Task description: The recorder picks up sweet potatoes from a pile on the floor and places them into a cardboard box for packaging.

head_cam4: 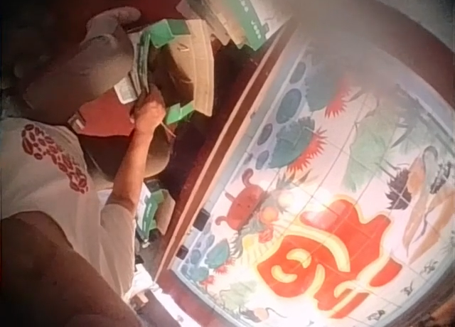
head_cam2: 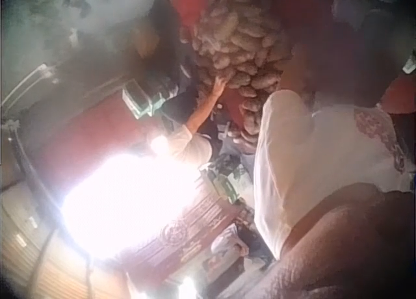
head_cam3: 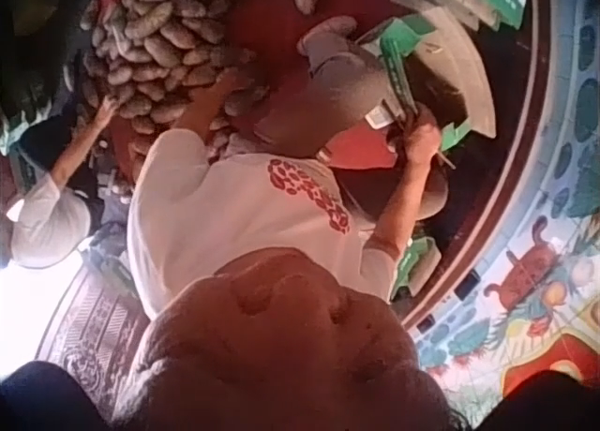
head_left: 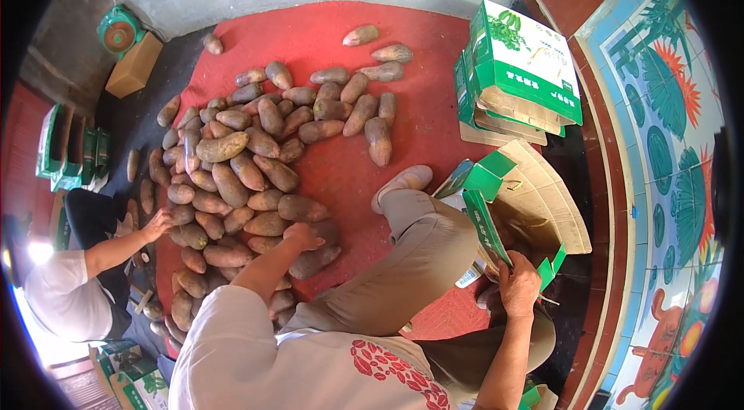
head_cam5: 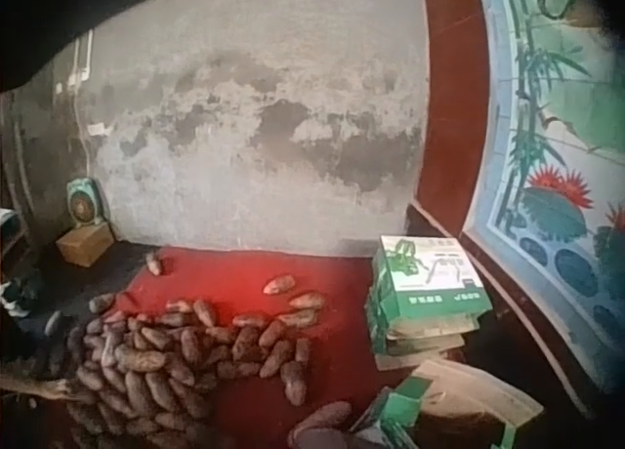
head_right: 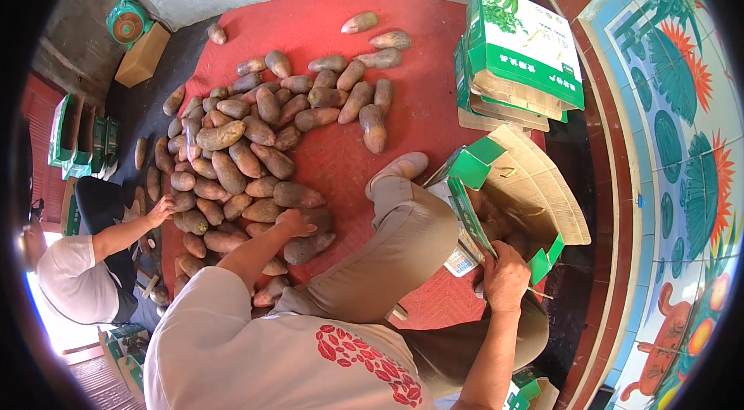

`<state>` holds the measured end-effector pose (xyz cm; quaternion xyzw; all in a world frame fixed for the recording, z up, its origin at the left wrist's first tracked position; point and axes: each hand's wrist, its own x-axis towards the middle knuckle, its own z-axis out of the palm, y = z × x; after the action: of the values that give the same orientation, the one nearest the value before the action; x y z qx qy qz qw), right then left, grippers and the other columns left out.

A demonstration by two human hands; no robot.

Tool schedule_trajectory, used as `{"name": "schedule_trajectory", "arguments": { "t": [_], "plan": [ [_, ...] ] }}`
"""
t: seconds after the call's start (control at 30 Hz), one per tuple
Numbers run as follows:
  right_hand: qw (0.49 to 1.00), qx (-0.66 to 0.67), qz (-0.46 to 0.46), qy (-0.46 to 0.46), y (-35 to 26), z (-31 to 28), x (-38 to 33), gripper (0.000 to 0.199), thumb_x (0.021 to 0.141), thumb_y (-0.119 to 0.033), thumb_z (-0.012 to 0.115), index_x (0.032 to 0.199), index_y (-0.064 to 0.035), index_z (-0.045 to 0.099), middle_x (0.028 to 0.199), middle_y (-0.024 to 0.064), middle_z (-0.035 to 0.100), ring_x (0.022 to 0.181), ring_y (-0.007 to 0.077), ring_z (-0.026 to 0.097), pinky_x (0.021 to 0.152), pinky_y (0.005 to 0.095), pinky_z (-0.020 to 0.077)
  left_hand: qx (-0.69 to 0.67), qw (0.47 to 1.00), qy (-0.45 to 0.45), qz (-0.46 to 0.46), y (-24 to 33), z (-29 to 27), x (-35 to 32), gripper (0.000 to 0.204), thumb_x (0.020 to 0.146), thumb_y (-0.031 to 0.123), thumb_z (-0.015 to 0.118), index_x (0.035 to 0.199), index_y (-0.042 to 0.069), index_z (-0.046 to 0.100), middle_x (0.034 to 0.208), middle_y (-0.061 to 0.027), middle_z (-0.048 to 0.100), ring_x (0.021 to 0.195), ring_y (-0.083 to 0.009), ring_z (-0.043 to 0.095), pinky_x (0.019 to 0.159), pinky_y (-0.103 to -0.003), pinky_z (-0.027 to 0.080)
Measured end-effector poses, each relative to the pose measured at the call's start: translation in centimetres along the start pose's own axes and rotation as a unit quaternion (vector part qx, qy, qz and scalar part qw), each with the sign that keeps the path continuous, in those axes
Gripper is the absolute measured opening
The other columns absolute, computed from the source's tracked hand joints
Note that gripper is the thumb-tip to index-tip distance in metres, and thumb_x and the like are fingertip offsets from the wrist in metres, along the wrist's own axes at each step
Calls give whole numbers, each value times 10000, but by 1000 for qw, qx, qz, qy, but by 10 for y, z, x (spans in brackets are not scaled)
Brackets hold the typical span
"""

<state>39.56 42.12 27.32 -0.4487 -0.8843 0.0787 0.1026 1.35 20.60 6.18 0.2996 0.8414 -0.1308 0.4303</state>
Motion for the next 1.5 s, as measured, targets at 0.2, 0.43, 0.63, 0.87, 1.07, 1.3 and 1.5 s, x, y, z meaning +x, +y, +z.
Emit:
{"name": "schedule_trajectory", "arguments": {
  "t": [0.2, 0.43, 0.63, 0.87, 1.07, 1.3, 1.5],
  "plan": [
    [1000, 2, 3, -6, -1, -1, 1, 179, 765, -97, 643, 935, -59, 600, 859, 120, 624, 795, 326, 600, 693, 405, 472, -36, 997, 58, -35, 2, 41, 13, 795, 769, 522, 626, 1379, 112, 323, 1216, -156, 548, 1111, -269, 563, 896, -347, 473],
    [1000, 10, -5, -1, -2, -1, 4, 184, 766, -93, 644, 942, -56, 604, 861, 125, 623, 788, 330, 596, 693, 404, 472, 86, 987, 130, 36, 9, 39, 9, 879, 741, 434, 713, 1414, 129, 238, 1205, -127, 487, 1052, -293, 572, 870, -339, 486],
    [1000, 20, -10, 3, -3, -1, 4, 178, 763, -60, 626, 938, -44, 597, 851, 134, 624, 778, 334, 598, 671, 405, 463, 53, 994, 99, 10, 7, 31, 16, 910, 695, 371, 748, 1413, 127, 246, 1193, -129, 543, 1063, -263, 584, 851, -341, 501],
    [999, 33, -21, 11, 2, -2, 1, 190, 745, -106, 653, 919, -54, 596, 804, 120, 605, 755, 313, 589, 662, 411, 464, -40, 997, 63, -14, 8, 22, 10, 883, 648, 394, 726, 1383, 124, 319, 1091, -144, 630, 1032, -270, 607, 877, -365, 491],
    [999, 23, -30, 15, 10, 3, -1, 203, 755, -133, 657, 933, -72, 580, 789, 104, 589, 746, 292, 585, 668, 394, 468, -59, 996, 63, -25, -22, 18, 12, 828, 619, 426, 734, 1316, 94, 434, 1161, -155, 602, 1079, -280, 583, 901, -373, 477],
    [1000, 26, -13, 11, 8, 2, -3, 220, 759, -108, 654, 961, -56, 585, 829, 126, 609, 772, 310, 597, 677, 404, 474, -78, 991, 87, -64, -79, 24, 21, 678, 624, 443, 727, 1162, 54, 586, 1116, -189, 620, 1049, -294, 599, 893, -380, 481],
    [1000, 12, -18, 1, 5, 4, -2, 221, 764, -110, 650, 971, -60, 592, 854, 121, 621, 787, 313, 601, 693, 402, 475, -132, 967, 198, -90, -104, 33, 9, 594, 714, 385, 701, 1226, 126, 551, 1169, -152, 597, 1089, -293, 571, 882, -384, 472]
  ]
}}
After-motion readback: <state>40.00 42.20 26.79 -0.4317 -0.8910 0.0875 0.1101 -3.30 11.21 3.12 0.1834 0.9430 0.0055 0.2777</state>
